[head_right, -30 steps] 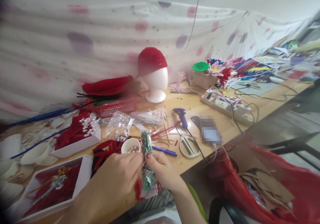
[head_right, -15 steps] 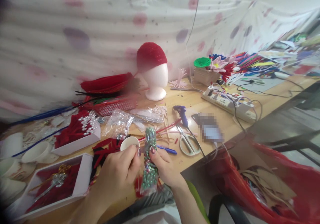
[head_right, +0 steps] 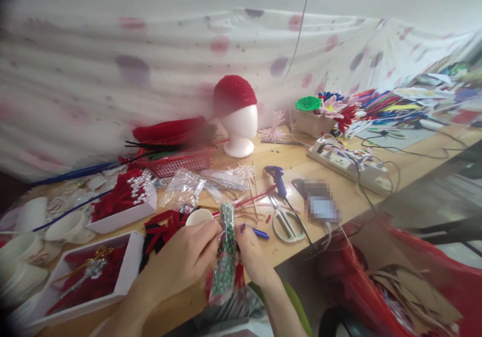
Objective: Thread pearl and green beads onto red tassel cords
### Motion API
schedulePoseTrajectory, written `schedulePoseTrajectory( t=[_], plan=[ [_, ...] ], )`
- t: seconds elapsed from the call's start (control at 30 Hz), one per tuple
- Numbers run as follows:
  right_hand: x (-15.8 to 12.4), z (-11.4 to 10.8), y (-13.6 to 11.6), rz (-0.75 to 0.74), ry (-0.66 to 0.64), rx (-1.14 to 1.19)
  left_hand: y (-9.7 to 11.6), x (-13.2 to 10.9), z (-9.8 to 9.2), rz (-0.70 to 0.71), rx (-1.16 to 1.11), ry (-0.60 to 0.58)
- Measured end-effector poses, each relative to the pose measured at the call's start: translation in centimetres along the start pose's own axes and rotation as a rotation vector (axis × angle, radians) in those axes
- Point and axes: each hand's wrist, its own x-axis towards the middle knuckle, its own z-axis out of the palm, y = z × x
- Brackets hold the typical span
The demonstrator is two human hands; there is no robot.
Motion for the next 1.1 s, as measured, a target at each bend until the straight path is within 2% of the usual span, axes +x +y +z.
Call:
schedulePoseTrajectory(
  t=[0.07, 0.17, 0.3, 0.5, 0.63, 0.7, 0.8, 0.93, 1.03, 1.1],
  plan=[
    [0.4, 0.5, -0.6, -0.041, -0.029, 0.067, 0.2, -0.2, 0.1, -0.019, -0.077, -0.004],
    [0.7, 1.4, -1.5, -0.061, -0.087, 0.167, 0.5, -0.4, 0.2, -0.095, -0.219, 0.070],
    [0.6, 1.8, -1.8, -0.036, -0.132, 0.275, 0.5, -0.3, 0.5, -0.143, -0.298, 0.153],
    [0.6, 1.8, -0.4, -0.023, -0.077, 0.377, 0.1, 0.4, 1.5, -0.272, -0.416, 0.230],
    [0.8, 2.0, 0.9, -0.028, -0.013, 0.410, -0.6, 0.5, 2.6, -0.345, -0.502, 0.240],
    [1.1, 2.1, 1.3, -0.022, 0.002, 0.408, -0.9, 0.4, 2.5, -0.354, -0.512, 0.234],
    [1.4, 1.9, 1.1, -0.003, -0.005, 0.383, -0.8, 0.5, 1.3, -0.316, -0.482, 0.174],
    [1.4, 1.4, 0.7, 0.025, -0.003, 0.353, -0.6, 1.3, -0.6, -0.234, -0.265, -0.011],
    [1.2, 1.0, 1.0, 0.032, 0.043, 0.350, -0.8, 1.9, -1.1, -0.151, -0.206, -0.102],
    [1.2, 1.0, 1.4, 0.031, 0.058, 0.358, -1.1, 2.2, -1.0, -0.102, -0.220, -0.119]
  ],
)
